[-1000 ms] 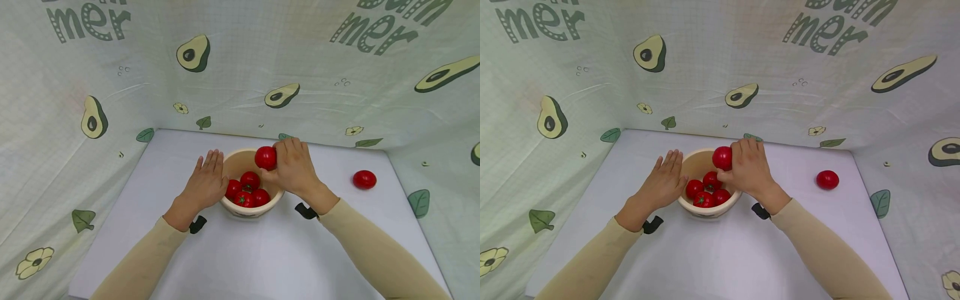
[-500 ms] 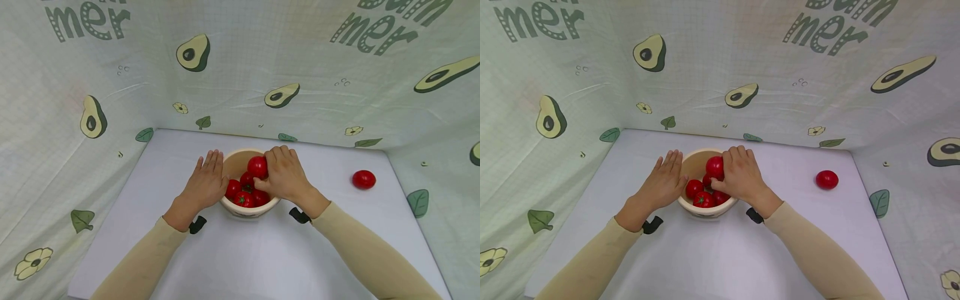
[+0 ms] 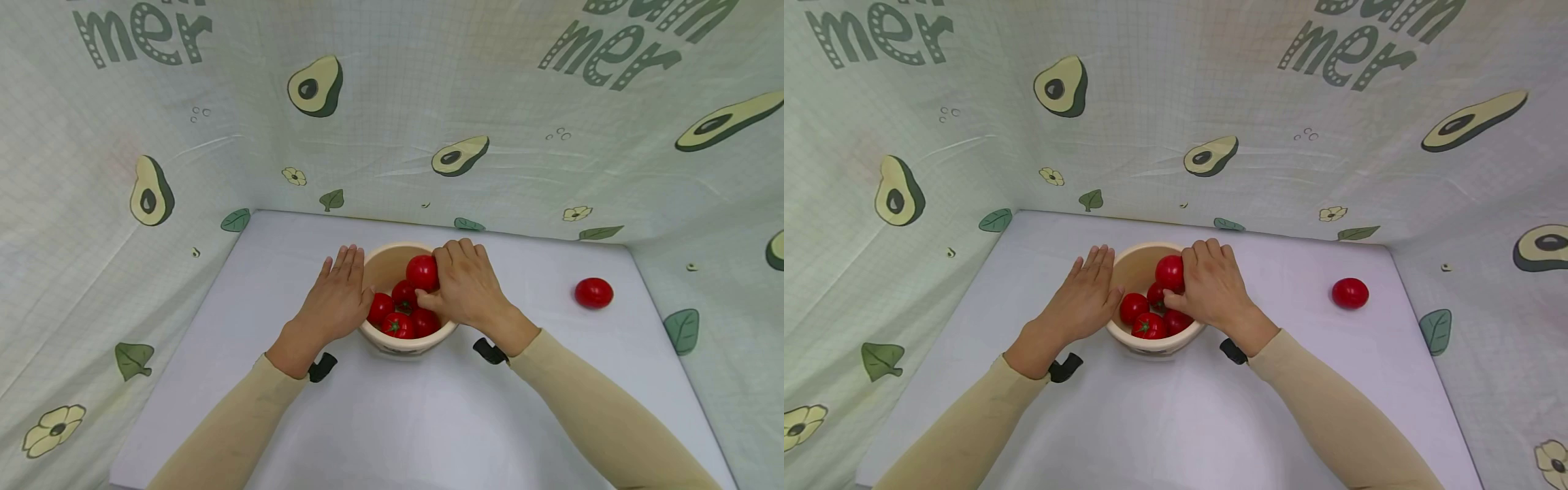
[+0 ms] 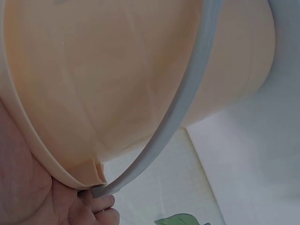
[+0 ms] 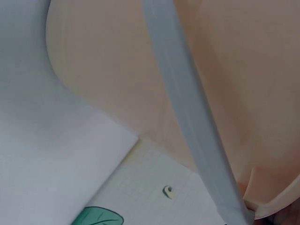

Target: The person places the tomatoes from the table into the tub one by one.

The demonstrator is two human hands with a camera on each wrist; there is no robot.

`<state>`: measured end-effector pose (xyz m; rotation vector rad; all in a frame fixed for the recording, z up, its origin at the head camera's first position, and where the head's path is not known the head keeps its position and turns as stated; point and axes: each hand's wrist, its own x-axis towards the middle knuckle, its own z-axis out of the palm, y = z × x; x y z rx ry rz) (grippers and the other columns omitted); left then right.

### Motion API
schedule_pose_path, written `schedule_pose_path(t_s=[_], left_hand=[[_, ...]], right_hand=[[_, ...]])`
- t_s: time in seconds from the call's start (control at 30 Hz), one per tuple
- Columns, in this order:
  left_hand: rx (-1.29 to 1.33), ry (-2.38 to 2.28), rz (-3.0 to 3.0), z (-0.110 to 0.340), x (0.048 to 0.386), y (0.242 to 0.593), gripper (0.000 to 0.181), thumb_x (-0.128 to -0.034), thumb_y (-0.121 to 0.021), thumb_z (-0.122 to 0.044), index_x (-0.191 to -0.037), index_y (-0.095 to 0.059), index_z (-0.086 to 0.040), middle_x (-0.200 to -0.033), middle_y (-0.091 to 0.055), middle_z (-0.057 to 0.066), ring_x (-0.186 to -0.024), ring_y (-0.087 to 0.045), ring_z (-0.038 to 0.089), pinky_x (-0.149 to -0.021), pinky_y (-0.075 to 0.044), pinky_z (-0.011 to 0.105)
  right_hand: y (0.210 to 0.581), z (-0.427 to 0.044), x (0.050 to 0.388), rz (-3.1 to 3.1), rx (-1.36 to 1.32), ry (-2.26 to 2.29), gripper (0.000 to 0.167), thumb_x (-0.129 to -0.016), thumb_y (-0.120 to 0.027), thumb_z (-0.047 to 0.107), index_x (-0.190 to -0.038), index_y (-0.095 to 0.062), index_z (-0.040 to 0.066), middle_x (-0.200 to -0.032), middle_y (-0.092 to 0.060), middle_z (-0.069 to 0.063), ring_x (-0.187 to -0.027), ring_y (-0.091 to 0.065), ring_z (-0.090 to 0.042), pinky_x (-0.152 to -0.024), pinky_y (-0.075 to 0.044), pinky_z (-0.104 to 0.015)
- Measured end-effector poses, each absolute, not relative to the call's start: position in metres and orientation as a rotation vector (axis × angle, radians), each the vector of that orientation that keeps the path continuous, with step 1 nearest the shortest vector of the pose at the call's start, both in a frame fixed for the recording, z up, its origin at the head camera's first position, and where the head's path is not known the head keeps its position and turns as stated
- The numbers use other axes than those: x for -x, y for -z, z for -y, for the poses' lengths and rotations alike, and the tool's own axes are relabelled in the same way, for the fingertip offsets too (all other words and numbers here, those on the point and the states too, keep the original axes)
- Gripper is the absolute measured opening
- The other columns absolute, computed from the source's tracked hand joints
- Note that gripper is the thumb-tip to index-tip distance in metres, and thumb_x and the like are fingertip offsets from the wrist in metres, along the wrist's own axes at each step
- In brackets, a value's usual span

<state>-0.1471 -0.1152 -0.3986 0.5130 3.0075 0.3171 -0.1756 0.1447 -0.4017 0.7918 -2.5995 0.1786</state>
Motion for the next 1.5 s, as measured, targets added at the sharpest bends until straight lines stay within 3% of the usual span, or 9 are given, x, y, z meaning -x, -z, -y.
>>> schedule_pose_path(t_s=[0.47, 0.87, 1.23, 1.5], left_hand=[[-0.529, -0.361, -3.009, 0.116, 0.146, 0.4, 0.073, -0.1112, -0.04, -0.037, -0.165, -0.017, 0.008, -0.173, -0.02, 0.025, -0.163, -0.015, 0.039, -0.132, -0.013, 0.055], [-0.521, -0.368, -3.006, 0.117, 0.147, 0.4, 0.074, -0.1111, -0.04, -0.037, -0.165, -0.017, 0.008, -0.173, -0.02, 0.024, -0.163, -0.015, 0.038, -0.132, -0.012, 0.055], [-0.511, -0.383, -2.999, 0.116, 0.146, 0.4, 0.075, -0.1112, -0.041, -0.038, -0.165, -0.017, 0.008, -0.174, -0.019, 0.024, -0.164, -0.013, 0.038, -0.132, -0.011, 0.054], [-0.51, -0.388, -2.996, 0.116, 0.146, 0.399, 0.075, -0.111, -0.041, -0.038, -0.165, -0.016, 0.007, -0.174, -0.019, 0.024, -0.164, -0.013, 0.038, -0.132, -0.012, 0.054]], right_hand=[[0.405, -0.147, 0.176, 2.592, -0.801, -0.174, 0.063, -0.087, -0.069, 0.057, -0.113, -0.067, -0.001, -0.108, -0.067, -0.015, -0.099, -0.055, -0.035, -0.08, -0.042, -0.047], [0.401, -0.156, 0.178, 2.436, -0.853, -0.177, 0.061, -0.089, -0.07, 0.053, -0.114, -0.067, -0.002, -0.108, -0.068, -0.016, -0.099, -0.058, -0.037, -0.079, -0.046, -0.05], [0.402, -0.217, 0.189, 2.441, -0.73, -0.245, 0.067, -0.086, -0.075, 0.049, -0.122, -0.064, -0.007, -0.115, -0.065, -0.024, -0.103, -0.057, -0.043, -0.082, -0.047, -0.055], [0.425, -0.278, 0.192, 2.514, -0.608, -0.137, 0.07, -0.087, -0.071, 0.049, -0.123, -0.061, -0.011, -0.116, -0.063, -0.028, -0.105, -0.056, -0.047, -0.085, -0.046, -0.06]])
